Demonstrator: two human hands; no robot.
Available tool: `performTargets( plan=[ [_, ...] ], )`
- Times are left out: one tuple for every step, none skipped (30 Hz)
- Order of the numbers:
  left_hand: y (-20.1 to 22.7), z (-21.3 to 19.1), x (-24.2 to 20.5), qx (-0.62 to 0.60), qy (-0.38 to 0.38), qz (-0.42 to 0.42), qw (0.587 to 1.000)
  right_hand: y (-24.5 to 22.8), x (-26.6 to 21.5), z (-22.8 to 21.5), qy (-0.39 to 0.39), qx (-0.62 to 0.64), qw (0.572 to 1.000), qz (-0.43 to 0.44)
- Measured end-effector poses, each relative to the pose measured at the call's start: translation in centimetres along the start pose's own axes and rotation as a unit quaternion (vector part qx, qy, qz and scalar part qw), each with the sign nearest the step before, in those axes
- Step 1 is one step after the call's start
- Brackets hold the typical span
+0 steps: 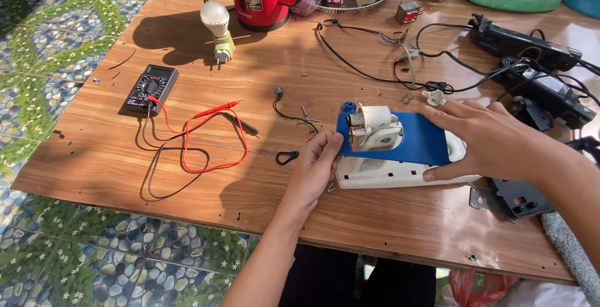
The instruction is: Assembling the plastic housing of an appliance using a hammer to fit parts together.
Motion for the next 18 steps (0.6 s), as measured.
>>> performTargets(
  plan=[
    [-0.2, 0.0, 0.1, 0.001, -0.001, -0.002, 1.0, 0.4, 0.6, 1.7, 0.0, 0.002, 1.0, 0.001],
    [-0.4, -0.1, 0.2, 0.007, 0.001, 0.003, 1.0, 0.4, 1.3, 3.6, -0.001, 0.077, 0.997, -0.019],
    [-0.4, -0.2, 0.4, 0.014, 0.003, 0.008, 1.0, 0.4, 2.0, 5.4, 0.001, 0.153, 0.988, -0.038],
    [-0.4, -0.2, 0.3, 0.016, 0.001, 0.007, 1.0, 0.4, 2.0, 5.6, 0.003, 0.155, 0.987, -0.036],
    [0.0, -0.4, 0.0, 0.04, 0.012, 0.025, 0.999, 0.3, 1.9, 4.7, 0.058, 0.148, 0.986, -0.056],
    [0.3, -0.5, -0.2, 0.064, 0.023, 0.043, 0.997, 0.2, 1.8, 3.8, 0.114, 0.141, 0.981, -0.076],
    [0.3, -0.5, -0.3, 0.064, 0.025, 0.036, 0.997, 0.1, 1.7, 4.0, 0.109, 0.145, 0.98, -0.078],
    [0.3, -0.5, -0.5, 0.085, 0.03, 0.031, 0.995, -0.1, 1.5, 3.7, 0.129, 0.121, 0.98, -0.092],
    [0.6, -0.5, -0.5, 0.108, 0.033, 0.029, 0.993, -0.4, 1.4, 3.1, 0.153, 0.095, 0.978, -0.107],
    [0.5, -0.6, -0.6, 0.109, 0.036, 0.026, 0.993, -0.8, 1.3, 2.9, 0.151, 0.099, 0.978, -0.109],
    [0.3, -0.6, -0.7, 0.121, 0.035, 0.016, 0.992, -0.8, 1.4, 3.2, 0.124, 0.124, 0.98, -0.09],
    [0.2, -0.6, -0.7, 0.132, 0.035, 0.007, 0.991, -0.8, 1.3, 3.4, 0.096, 0.149, 0.982, -0.071],
    [-0.2, -0.6, -0.7, 0.133, 0.036, 0.005, 0.99, -1.1, 1.4, 3.7, 0.095, 0.151, 0.981, -0.072],
    [-0.5, -0.7, -0.8, 0.144, 0.045, 0.009, 0.989, -1.6, 1.4, 3.6, 0.118, 0.147, 0.978, -0.09],
    [-0.6, -0.9, -0.8, 0.155, 0.053, 0.016, 0.986, -2.1, 1.4, 3.2, 0.142, 0.141, 0.974, -0.11],
    [-0.7, -0.8, -0.7, 0.156, 0.055, 0.016, 0.986, -1.9, 1.6, 3.6, 0.143, 0.142, 0.973, -0.111],
    [-0.9, -0.9, -0.7, 0.169, 0.064, 0.018, 0.983, -2.0, 1.6, 3.6, 0.167, 0.101, 0.973, -0.124],
    [-1.2, -1.0, -0.8, 0.182, 0.074, 0.02, 0.98, -2.2, 1.6, 3.7, 0.192, 0.061, 0.97, -0.137]
  ],
)
Point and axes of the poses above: each hand's wrist, its own x-axis towards the middle knuckle, its own z-axis out of the palm, y = z × x, the point moved 9 cm from there along x, towards the middle knuckle, and after that the axes turned 9 degrees about -z, right-handed, at the moved point
